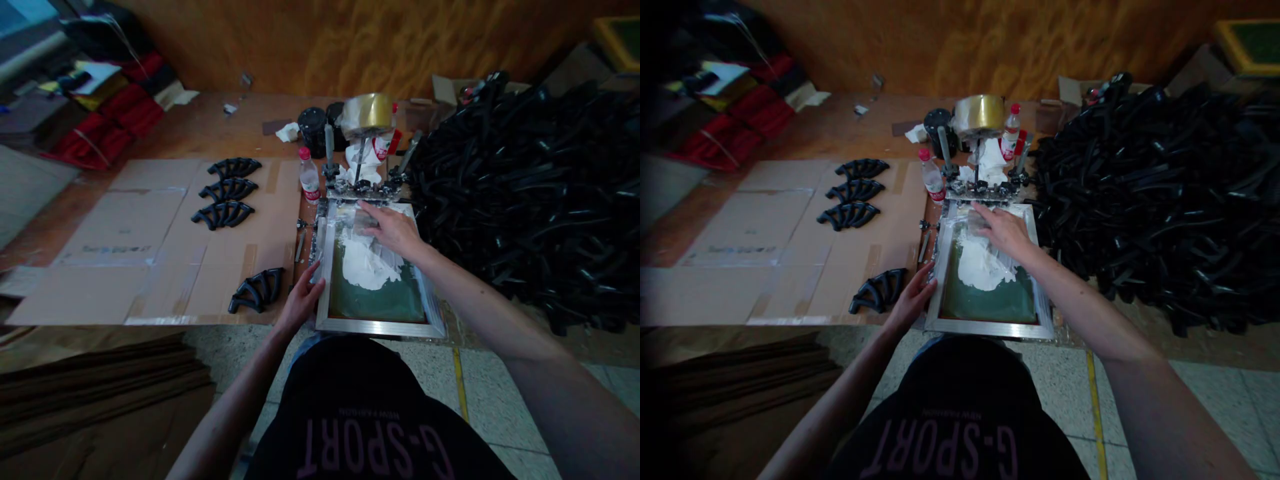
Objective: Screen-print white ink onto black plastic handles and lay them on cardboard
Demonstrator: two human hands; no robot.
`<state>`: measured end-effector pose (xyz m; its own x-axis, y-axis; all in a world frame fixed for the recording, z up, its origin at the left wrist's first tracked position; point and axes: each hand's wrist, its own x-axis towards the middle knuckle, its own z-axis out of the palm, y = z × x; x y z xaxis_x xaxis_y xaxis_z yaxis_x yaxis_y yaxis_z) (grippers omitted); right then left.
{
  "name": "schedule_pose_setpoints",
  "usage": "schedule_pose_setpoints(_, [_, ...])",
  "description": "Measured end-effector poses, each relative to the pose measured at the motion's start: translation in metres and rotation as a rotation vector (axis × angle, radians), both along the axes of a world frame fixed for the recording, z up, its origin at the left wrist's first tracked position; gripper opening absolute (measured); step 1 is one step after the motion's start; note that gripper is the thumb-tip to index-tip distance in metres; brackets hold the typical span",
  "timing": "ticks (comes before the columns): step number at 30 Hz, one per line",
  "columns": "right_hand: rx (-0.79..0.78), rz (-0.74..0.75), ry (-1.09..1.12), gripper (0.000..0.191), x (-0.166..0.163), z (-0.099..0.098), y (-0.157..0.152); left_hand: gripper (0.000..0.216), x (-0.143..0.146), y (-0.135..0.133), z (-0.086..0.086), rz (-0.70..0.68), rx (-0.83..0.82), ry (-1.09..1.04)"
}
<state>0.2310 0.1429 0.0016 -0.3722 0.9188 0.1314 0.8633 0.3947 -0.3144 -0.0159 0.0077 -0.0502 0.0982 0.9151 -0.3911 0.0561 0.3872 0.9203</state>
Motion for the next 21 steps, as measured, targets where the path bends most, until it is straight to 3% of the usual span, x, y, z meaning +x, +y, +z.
schedule_pose_setpoints(3, [0.02,-0.137,0.133,0.053,0.044,0.014,0.027,0.048,0.003,0.008,0.039,0.084,0.101,-0.041])
schedule_pose_setpoints(5, [0.057,-0.293,0.231,0.043,0.082,0.01,0.03,0.048,0.009,0.019,0.063,0.142,0.188,-0.058])
schedule_pose_setpoints(7, [0.054,-0.454,0.263,0.042,0.109,-0.005,0.02,0.048,0.016,0.036,0.082,0.178,0.324,-0.094])
schedule_pose_setpoints(9, [-0.023,-0.426,0.237,0.042,0.112,-0.031,-0.002,0.046,0.022,0.055,0.095,0.187,0.452,-0.14])
schedule_pose_setpoints(11, [-0.084,-0.349,0.22,0.036,0.091,-0.059,-0.03,0.044,0.027,0.072,0.101,0.18,0.502,-0.189])
schedule_pose_setpoints(14, [-0.155,-0.105,0.033,0.027,0.045,-0.086,-0.064,0.045,0.031,0.08,0.099,0.207,0.496,-0.247])
schedule_pose_setpoints(17, [-0.209,-0.085,-0.141,0.014,0.018,-0.085,-0.076,0.048,0.033,0.06,0.081,0.243,0.396,-0.261])
schedule_pose_setpoints(21, [-0.288,-0.149,-0.083,0.011,0.003,-0.066,-0.079,0.054,0.043,0.005,0.033,-0.016,-0.116,-0.228])
